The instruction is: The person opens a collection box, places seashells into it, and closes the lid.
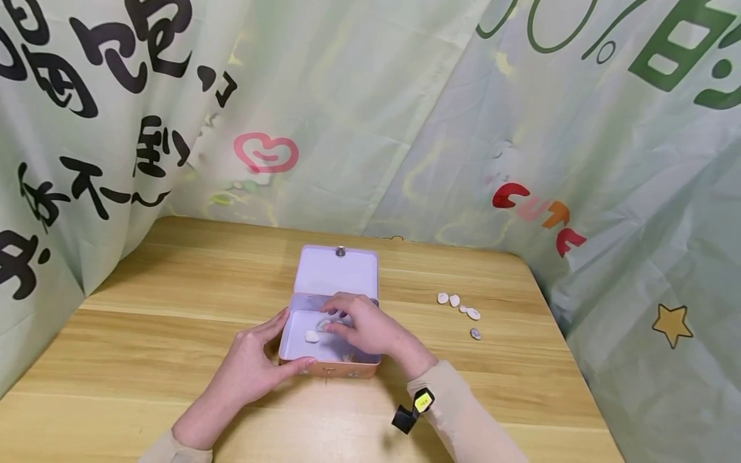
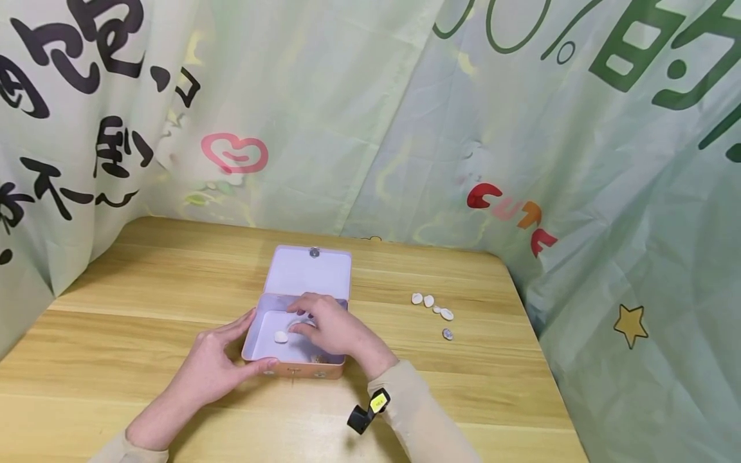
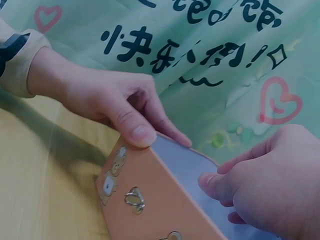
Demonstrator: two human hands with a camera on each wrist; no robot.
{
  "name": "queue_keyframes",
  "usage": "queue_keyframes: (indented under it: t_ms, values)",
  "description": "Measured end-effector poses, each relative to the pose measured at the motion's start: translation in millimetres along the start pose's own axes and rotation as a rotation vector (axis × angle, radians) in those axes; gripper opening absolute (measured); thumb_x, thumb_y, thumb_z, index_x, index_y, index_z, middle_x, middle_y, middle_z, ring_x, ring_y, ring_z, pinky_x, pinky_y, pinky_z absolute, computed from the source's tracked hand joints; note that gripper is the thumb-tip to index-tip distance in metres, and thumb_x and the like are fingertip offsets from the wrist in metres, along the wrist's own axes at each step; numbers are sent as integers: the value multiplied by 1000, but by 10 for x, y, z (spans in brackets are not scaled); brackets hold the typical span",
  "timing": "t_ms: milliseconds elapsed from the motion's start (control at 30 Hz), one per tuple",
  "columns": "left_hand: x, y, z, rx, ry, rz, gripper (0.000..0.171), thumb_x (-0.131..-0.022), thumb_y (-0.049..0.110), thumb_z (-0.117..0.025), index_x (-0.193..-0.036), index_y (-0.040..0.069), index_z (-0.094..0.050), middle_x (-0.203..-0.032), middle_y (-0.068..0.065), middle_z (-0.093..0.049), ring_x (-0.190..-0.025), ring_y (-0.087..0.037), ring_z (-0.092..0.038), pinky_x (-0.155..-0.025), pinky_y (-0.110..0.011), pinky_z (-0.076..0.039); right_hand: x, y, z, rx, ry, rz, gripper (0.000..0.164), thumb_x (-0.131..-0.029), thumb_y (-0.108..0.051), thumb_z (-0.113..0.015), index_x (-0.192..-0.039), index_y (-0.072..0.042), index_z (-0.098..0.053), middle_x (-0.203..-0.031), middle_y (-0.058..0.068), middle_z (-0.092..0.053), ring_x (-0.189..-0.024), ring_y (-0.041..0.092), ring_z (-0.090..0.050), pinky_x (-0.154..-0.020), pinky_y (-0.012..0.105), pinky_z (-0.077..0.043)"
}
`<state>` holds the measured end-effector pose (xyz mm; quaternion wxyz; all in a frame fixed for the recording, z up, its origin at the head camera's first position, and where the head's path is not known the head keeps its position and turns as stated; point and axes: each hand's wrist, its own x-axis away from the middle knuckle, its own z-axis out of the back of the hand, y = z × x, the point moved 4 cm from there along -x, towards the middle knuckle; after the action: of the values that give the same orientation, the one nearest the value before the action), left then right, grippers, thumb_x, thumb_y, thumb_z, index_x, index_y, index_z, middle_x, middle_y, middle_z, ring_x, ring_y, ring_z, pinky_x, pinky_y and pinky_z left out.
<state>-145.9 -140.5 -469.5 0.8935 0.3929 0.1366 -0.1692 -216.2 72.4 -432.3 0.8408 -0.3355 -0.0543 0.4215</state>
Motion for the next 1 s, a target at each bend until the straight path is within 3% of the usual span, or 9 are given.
queue_keyframes:
  t_ms: [200,367,467,600,833,1000]
  values:
    - [-2,8,-2,-6,0,-2,107,-77,66,-87,-144,-11,-56,-147,-20,-57,-128,-35,-61,-85,-44,-59,100,6,157,-53,76,19,26,-100,-6,-75,-124,3,-72,-119,14,-73,-105,29,-69,-94,44,-59]
    - [-3,11,1,2,2,1,107,-76,65,-88,-144,-11,-56,-146,-21,-57,-129,-39,-60,-98,-51,-57,218,36,324,-50,129,7,25,-101,-7,-73,-124,2,-72,-119,13,-73,-107,29,-68,-94,47,-58]
    - [10,13,-5,2,-1,4,107,-76,65,-89,-144,-11,-56,-146,-22,-57,-128,-39,-60,-99,-51,-56,309,62,435,-49,163,-3,24,-101,-6,-73,-124,1,-72,-118,13,-73,-106,28,-68,-92,50,-59]
    - [28,10,-10,-7,-5,13,107,-75,64,-90,-143,-12,-57,-147,-21,-56,-117,-32,-67,-84,-43,-58,440,116,584,-52,215,-20,23,-100,-3,-73,-122,3,-73,-120,16,-73,-107,30,-68,-92,50,-59]
    - [9,19,-8,-15,-12,11,107,-76,64,-89,-142,-13,-56,-147,-22,-56,-126,-37,-62,-86,-44,-58,700,275,864,13,296,-56,21,-98,-4,-76,-119,-2,-75,-118,8,-74,-106,27,-70,-92,47,-60]
    - [-8,33,-8,-21,-20,18,108,-76,66,-88,-143,-12,-56,-147,-21,-55,-117,-32,-66,-82,-41,-57,897,423,1051,55,327,-132,21,-98,-4,-76,-119,-2,-75,-115,5,-74,-104,25,-70,-91,50,-59]
